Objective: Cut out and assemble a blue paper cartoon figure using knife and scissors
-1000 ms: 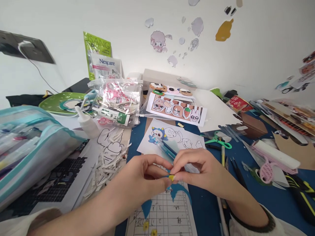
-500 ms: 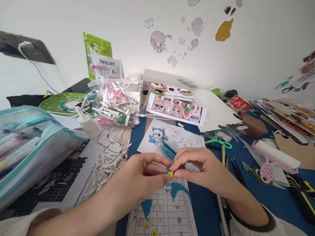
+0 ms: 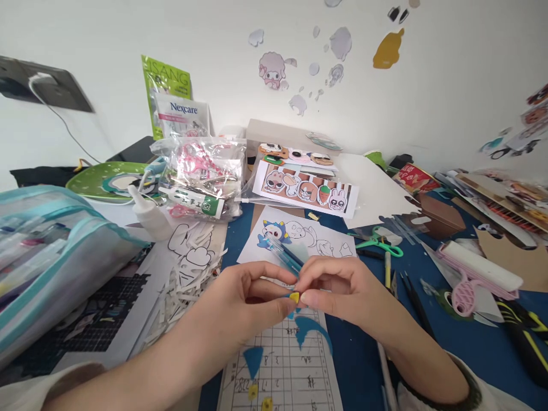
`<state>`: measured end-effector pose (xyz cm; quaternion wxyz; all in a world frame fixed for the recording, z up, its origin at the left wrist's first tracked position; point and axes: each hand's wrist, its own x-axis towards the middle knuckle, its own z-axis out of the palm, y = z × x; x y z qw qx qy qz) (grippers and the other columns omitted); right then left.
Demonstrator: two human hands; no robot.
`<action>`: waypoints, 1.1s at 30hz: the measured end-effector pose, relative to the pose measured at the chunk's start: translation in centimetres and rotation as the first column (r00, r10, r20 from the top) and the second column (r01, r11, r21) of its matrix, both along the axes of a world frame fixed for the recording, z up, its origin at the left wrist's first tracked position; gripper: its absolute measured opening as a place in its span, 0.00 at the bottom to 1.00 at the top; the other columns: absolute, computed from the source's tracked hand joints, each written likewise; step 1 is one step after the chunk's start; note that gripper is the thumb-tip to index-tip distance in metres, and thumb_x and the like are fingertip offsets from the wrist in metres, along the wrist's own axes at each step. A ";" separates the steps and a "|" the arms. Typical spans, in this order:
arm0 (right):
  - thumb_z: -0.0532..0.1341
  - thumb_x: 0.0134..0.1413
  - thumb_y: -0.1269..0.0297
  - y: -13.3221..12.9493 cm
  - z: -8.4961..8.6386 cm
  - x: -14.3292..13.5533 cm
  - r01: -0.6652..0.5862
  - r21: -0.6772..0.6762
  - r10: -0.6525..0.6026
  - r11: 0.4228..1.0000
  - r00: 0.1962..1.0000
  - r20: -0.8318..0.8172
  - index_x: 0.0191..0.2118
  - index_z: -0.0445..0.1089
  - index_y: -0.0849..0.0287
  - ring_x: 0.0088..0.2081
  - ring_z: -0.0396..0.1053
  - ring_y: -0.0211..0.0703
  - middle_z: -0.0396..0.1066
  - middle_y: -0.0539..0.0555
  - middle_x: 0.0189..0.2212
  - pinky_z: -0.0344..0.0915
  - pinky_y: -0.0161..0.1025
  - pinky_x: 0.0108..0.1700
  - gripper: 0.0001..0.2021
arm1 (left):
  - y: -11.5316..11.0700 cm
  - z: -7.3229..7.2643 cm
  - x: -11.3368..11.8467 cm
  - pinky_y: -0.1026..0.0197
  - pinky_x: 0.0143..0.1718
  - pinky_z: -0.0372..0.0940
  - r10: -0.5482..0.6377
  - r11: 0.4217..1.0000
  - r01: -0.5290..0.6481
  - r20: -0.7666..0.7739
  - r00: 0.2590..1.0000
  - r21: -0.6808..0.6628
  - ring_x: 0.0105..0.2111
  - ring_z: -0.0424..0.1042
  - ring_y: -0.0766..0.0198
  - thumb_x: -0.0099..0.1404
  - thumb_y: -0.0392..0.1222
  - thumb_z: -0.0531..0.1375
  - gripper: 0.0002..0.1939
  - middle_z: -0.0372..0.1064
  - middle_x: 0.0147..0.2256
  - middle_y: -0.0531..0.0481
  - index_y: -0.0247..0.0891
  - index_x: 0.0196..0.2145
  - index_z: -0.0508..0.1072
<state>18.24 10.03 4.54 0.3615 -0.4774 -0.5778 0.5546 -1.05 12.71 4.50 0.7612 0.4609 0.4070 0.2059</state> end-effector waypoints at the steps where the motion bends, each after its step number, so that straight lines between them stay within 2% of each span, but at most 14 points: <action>1: 0.68 0.50 0.56 -0.1 -0.1 -0.2 0.022 -0.013 -0.022 1.000 1.000 -0.009 0.30 0.76 0.58 0.29 0.67 0.38 0.71 0.51 0.27 0.65 0.35 0.31 0.10 | 0.0 0.0 0.0 0.64 0.26 0.53 -0.004 1.000 0.004 -0.010 1.000 0.007 0.22 0.60 0.68 0.49 0.47 0.70 0.18 0.74 0.24 0.56 0.39 0.37 0.75; 3: 0.68 0.49 0.56 -0.2 -0.2 -0.6 0.052 -0.042 -0.054 0.998 0.998 -0.030 0.27 0.73 0.58 0.27 0.64 0.37 0.68 0.49 0.24 0.62 0.35 0.29 0.10 | -0.1 -0.1 0.0 0.64 0.25 0.51 -0.008 1.000 0.009 -0.034 0.999 0.023 0.22 0.60 0.68 0.48 0.48 0.70 0.20 0.74 0.24 0.55 0.39 0.37 0.75; 7: 0.67 0.46 0.58 -0.2 -0.1 -1.3 0.090 -0.106 -0.094 0.990 0.995 -0.038 0.24 0.67 0.57 0.24 0.59 0.36 0.65 0.48 0.22 0.57 0.34 0.25 0.11 | -0.2 -0.3 -0.1 0.64 0.24 0.53 0.007 0.998 -0.002 -0.082 0.997 0.067 0.25 0.65 0.65 0.50 0.52 0.68 0.19 0.74 0.25 0.54 0.40 0.38 0.76; 10: 0.67 0.44 0.60 -0.2 0.1 -1.4 0.127 -0.132 -0.132 0.983 0.991 -0.030 0.22 0.65 0.57 0.24 0.60 0.36 0.65 0.48 0.21 0.57 0.34 0.25 0.11 | -0.1 -0.2 0.1 0.63 0.26 0.58 0.033 0.997 -0.027 -0.089 0.996 0.073 0.28 0.70 0.62 0.51 0.51 0.67 0.17 0.75 0.26 0.53 0.41 0.37 0.76; 13: 0.67 0.43 0.60 -0.2 0.3 -1.4 0.162 -0.144 -0.169 0.976 0.985 -0.041 0.21 0.65 0.57 0.25 0.61 0.36 0.64 0.48 0.21 0.59 0.34 0.27 0.11 | -0.1 0.0 0.3 0.63 0.28 0.61 0.038 0.995 -0.030 -0.090 0.995 0.091 0.27 0.72 0.62 0.48 0.47 0.69 0.14 0.74 0.22 0.55 0.41 0.33 0.77; 16: 0.68 0.41 0.61 -0.2 0.4 -1.5 0.178 -0.163 -0.188 0.971 0.981 -0.050 0.20 0.65 0.57 0.25 0.62 0.36 0.66 0.48 0.21 0.59 0.34 0.26 0.12 | -0.1 0.1 0.5 0.64 0.27 0.62 0.038 0.993 -0.026 -0.105 0.994 0.119 0.23 0.70 0.64 0.47 0.46 0.69 0.11 0.71 0.18 0.56 0.40 0.28 0.76; 19: 0.68 0.40 0.60 -0.2 0.4 -1.5 0.179 -0.184 -0.190 0.967 0.981 -0.047 0.20 0.65 0.58 0.25 0.62 0.36 0.66 0.48 0.21 0.59 0.34 0.26 0.11 | -0.1 0.1 0.5 0.65 0.26 0.62 0.034 0.995 -0.024 -0.107 0.994 0.093 0.22 0.68 0.66 0.48 0.46 0.69 0.10 0.71 0.17 0.57 0.40 0.26 0.76; 24: 0.68 0.40 0.61 -0.1 0.4 -1.5 0.177 -0.209 -0.190 0.962 0.981 -0.044 0.21 0.66 0.58 0.25 0.63 0.36 0.66 0.48 0.21 0.59 0.34 0.26 0.10 | 0.0 -0.2 0.4 0.66 0.26 0.63 0.042 0.997 -0.035 -0.111 0.993 0.063 0.22 0.68 0.67 0.46 0.46 0.70 0.10 0.72 0.18 0.57 0.40 0.25 0.77; 33: 0.70 0.37 0.58 -0.1 0.7 -1.6 0.191 -0.241 -0.203 0.952 0.979 -0.025 0.21 0.68 0.58 0.25 0.62 0.35 0.65 0.48 0.21 0.58 0.34 0.27 0.12 | -0.1 -0.3 0.4 0.66 0.24 0.59 0.055 0.992 -0.032 -0.183 0.982 0.125 0.21 0.64 0.68 0.48 0.47 0.66 0.08 0.68 0.17 0.58 0.40 0.24 0.76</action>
